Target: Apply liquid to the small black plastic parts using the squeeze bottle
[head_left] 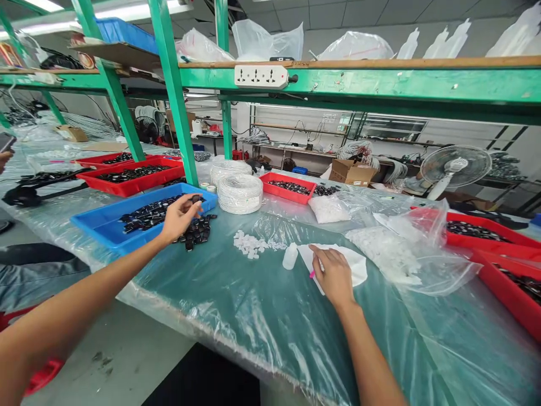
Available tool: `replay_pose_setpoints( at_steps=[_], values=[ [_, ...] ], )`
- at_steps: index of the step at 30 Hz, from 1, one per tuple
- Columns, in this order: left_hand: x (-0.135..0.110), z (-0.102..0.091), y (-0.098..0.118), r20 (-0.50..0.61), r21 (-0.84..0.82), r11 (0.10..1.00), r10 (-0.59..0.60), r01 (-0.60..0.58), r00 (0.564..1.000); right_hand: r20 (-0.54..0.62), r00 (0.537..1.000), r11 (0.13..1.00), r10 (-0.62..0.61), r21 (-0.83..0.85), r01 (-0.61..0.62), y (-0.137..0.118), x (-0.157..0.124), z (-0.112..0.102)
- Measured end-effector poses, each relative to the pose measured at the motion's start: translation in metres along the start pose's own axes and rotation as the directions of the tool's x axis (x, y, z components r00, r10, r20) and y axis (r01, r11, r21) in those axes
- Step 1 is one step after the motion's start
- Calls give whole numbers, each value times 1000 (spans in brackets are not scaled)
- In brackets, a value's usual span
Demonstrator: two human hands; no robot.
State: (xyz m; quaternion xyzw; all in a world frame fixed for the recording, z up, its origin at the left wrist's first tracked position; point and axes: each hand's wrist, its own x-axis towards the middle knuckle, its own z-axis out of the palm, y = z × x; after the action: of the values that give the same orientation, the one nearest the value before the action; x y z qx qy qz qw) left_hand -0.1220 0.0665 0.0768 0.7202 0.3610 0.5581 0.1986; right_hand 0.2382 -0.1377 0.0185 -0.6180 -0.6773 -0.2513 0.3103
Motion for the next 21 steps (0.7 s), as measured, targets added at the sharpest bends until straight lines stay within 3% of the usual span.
replay_pose_setpoints(
  at_steps=[4, 9, 16, 21],
  values=[
    [-44, -23, 15, 57, 22, 995, -101, 100, 993, -3, 1000, 999, -18, 34, 18, -2, -3, 3],
    [-94, -30, 32, 105, 93, 980, -186, 176, 977, -43, 997, 995, -62, 74, 65, -11, -4, 1],
    [-138, -18, 41, 62, 149, 961, -243, 232, 968, -134, 982, 979, -130, 141, 148, -28, -2, -7],
    [-157, -3, 35, 142, 136, 954, -286, 268, 948, -121, 977, 972, -174, 138, 190, -32, 1, -10]
  ],
)
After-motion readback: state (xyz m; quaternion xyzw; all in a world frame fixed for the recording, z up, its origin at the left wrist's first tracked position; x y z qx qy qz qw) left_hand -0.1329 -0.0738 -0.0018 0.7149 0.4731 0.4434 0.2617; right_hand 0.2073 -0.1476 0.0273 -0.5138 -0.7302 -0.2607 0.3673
